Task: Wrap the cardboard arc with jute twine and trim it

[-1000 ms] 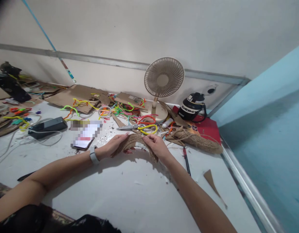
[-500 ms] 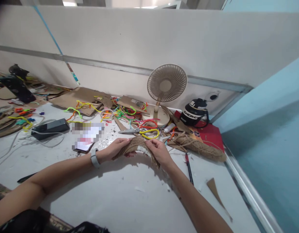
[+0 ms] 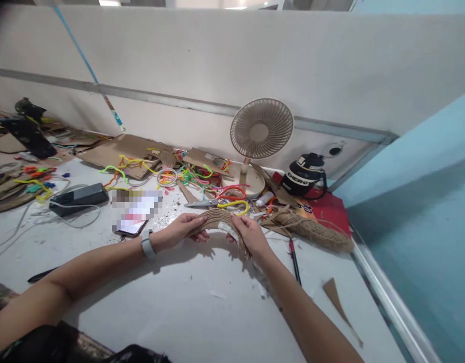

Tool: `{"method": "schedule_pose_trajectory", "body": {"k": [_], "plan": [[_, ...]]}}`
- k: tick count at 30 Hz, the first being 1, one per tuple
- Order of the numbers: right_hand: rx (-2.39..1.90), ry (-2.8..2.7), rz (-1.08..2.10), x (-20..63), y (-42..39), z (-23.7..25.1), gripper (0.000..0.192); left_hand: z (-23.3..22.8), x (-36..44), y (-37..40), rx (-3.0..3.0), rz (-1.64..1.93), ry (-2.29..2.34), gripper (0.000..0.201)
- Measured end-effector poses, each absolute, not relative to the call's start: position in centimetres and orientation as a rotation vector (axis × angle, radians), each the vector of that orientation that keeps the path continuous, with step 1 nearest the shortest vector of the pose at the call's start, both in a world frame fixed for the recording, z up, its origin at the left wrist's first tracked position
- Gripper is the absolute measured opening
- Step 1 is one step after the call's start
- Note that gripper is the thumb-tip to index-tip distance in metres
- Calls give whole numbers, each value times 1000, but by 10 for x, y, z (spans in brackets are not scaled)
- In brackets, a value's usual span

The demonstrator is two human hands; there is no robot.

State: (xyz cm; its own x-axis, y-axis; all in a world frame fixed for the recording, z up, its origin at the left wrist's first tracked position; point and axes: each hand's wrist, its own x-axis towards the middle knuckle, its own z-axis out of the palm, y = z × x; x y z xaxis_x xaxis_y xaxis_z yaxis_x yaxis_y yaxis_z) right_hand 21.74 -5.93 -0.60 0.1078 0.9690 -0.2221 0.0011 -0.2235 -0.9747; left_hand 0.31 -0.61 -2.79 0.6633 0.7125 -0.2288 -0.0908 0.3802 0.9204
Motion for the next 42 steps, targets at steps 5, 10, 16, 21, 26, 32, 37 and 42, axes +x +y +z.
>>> {"method": "schedule_pose_trajectory", "body": {"k": [5, 10, 16, 21, 26, 32, 37, 42], "plan": [[-1431, -1062, 1271, 218, -59, -5, 49, -28, 1, -4, 1083, 578, 699, 52], [-1430, -1177, 1324, 218, -62, -5, 48, -25, 0, -1, 1043, 562, 637, 46], [-1440, -1223, 1402, 208, -68, -6, 46, -26, -1, -4, 1200, 534, 671, 41], [-1434, -1139, 1422, 208, -67, -5, 42, -21, -2, -4, 1336, 577, 722, 42], [-1431, -1162, 1394, 209, -68, -3, 42, -17, -2, -6, 1358, 601, 766, 42], [-1453, -1132, 1380, 208, -68, -2, 43, -18, -3, -6, 1390, 596, 801, 43], [-1427, -1128, 1400, 207, -69, -2, 41, -19, -1, -7, 1284, 594, 757, 41], [-1440, -1119, 1346, 212, -67, -6, 40, -20, 0, -4, 1122, 594, 689, 46]]}}
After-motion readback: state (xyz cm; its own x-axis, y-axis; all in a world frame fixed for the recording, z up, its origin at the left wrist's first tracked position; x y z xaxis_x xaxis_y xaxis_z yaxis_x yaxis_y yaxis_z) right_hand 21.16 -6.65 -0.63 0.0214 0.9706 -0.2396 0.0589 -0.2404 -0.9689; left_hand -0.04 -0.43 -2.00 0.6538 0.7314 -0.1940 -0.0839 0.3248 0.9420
